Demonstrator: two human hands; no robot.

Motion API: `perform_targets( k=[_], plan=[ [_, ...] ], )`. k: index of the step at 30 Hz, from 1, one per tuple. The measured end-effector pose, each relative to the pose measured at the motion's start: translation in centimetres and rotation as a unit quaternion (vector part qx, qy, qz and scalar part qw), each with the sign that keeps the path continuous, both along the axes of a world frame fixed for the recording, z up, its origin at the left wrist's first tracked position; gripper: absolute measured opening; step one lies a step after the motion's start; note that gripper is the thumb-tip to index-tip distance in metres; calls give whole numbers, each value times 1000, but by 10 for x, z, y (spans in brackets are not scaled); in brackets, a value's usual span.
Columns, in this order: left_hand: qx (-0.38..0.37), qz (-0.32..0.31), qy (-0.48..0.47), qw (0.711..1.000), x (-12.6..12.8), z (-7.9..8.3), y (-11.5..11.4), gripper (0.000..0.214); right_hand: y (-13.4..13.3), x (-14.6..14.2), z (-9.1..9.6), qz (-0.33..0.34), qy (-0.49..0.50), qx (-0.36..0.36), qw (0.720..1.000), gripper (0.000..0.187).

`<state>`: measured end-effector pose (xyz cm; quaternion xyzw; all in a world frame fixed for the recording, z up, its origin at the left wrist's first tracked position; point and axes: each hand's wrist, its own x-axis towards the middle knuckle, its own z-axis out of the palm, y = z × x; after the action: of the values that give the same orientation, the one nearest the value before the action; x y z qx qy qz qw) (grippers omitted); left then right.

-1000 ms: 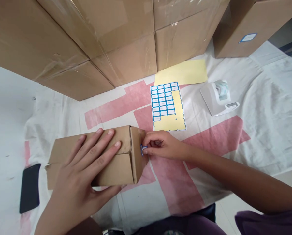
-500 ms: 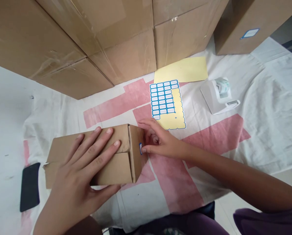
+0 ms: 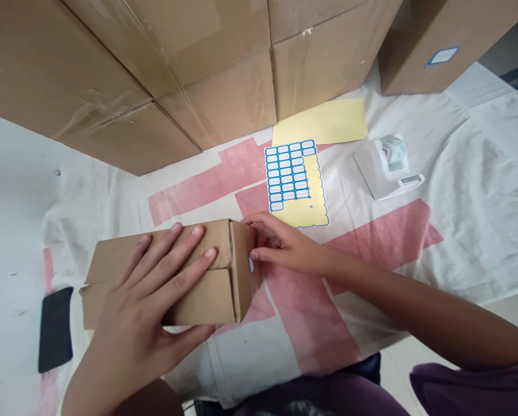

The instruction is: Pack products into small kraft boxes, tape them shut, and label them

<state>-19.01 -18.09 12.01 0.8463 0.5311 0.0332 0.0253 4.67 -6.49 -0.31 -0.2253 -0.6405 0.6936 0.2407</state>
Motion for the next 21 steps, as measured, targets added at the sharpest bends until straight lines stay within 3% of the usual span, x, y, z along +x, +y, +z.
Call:
perform_targets(
  k=[2,7,12,18,21],
  plan=[
    [-6,-5,6,1000,0,1,0,83,0,0,1,-2,1,-6,1000,48],
    [-13,-6,5,1000,-2,1,-4,83,1,2,2,34,9,3,999,60],
    [-5,-7,-6,1000,-2,0,-4,85,0,2,0,16,-6,28,999,40],
    [-6,-9,-7,1000,-2,-1,-4,87,1,5,-1,55,-13,71,996,81],
    [5,-18,-12,1000,-4,-3,-6,86,-4,5,0,59,-35,152,986,106]
  ],
)
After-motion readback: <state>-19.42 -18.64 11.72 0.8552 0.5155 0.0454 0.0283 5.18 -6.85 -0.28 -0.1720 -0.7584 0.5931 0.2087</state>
